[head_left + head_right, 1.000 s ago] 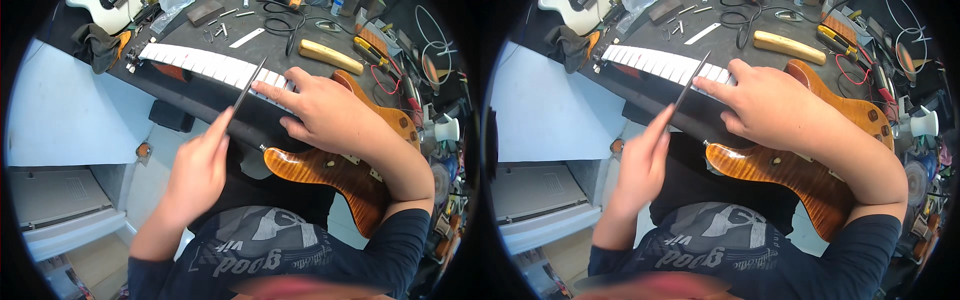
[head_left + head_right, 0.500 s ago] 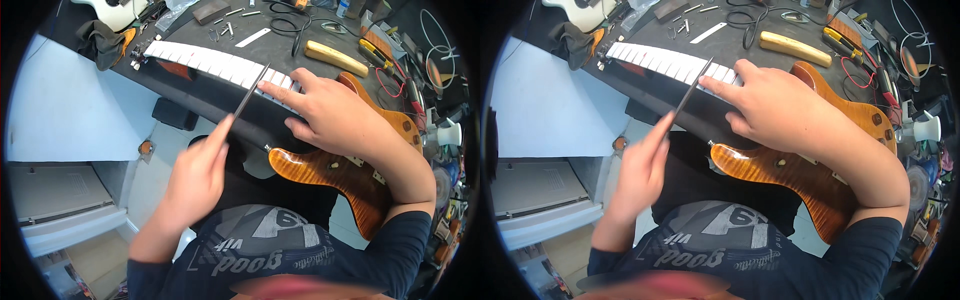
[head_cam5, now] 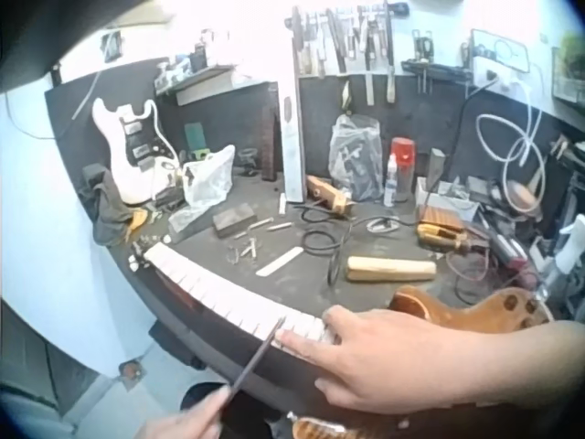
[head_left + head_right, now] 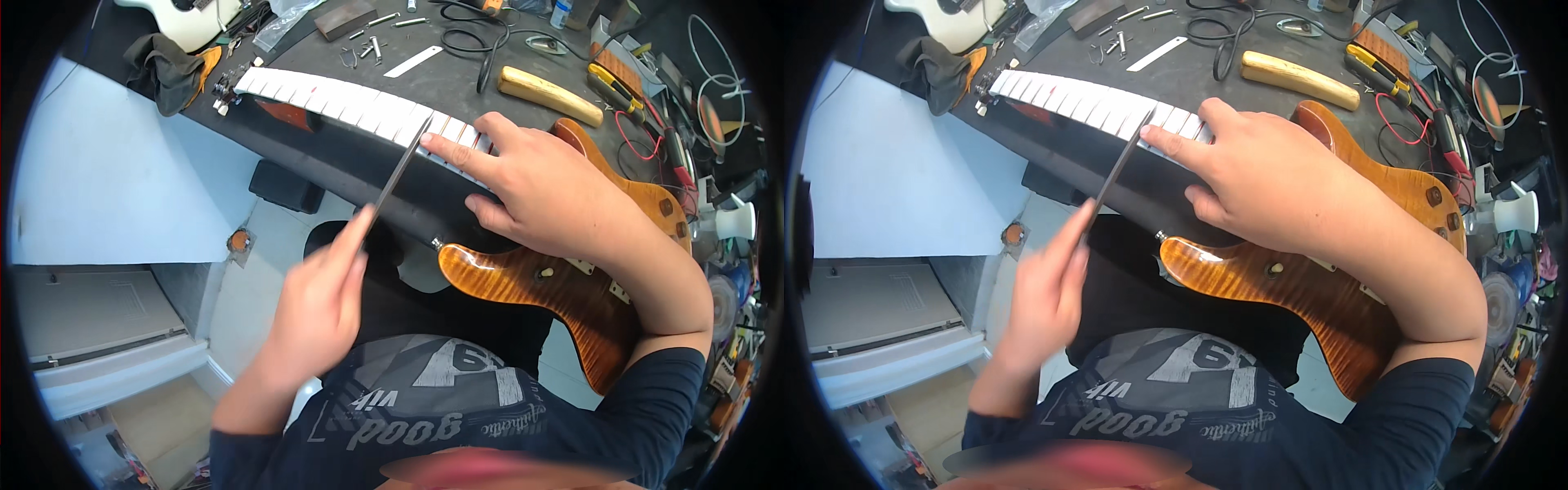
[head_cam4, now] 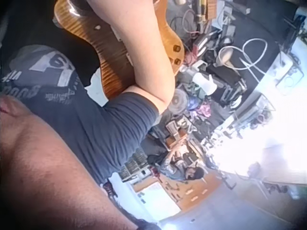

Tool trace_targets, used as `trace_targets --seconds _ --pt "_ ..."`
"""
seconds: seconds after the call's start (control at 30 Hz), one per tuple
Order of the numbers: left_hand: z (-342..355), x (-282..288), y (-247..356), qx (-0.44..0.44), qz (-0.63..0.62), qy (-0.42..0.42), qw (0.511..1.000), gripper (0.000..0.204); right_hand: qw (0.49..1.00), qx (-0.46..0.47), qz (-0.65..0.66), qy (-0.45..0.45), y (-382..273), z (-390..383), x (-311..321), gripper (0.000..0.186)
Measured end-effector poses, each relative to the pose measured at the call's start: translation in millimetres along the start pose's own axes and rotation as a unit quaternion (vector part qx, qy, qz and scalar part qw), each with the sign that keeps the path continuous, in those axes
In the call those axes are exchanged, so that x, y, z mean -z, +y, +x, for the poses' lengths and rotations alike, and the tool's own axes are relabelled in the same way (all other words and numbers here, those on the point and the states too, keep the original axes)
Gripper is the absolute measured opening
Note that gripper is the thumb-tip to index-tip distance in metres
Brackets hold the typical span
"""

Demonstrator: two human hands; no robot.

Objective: The person files the ends of the frets on a guitar neck using a metal file, moving it along the edge of the fretboard while holding the neck steady with the other hand.

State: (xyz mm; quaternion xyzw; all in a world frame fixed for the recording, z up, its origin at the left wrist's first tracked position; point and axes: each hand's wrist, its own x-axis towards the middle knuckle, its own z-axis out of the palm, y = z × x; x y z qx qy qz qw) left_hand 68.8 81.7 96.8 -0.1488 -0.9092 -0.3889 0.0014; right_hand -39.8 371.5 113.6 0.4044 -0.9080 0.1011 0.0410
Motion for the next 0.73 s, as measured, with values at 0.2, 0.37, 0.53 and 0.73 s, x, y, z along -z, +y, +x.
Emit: trace_targets --seconds 0.2,0.37,0.53,0.73 --pt "21 4 14 0.045 0.016 -0.021 0.999 0.048 1.0 0.007 -0.011 0.0 -5 4 3 0.063" --pt "73 -10 8 -0.03 -0.008 0.023 0.999 0.04 1.0 0.012 -0.009 0.012 -1 2 -1 0.064" --pt "-41 11 15 0.067 0.001 -0.004 0.998 0.053 1.0 0.012 -0.011 0.004 -5 5 3 0.063" --pt "66 -10 9 -0.029 0.039 0.03 0.998 0.052 1.0 0.016 -0.008 0.019 -2 2 -3 0.064"
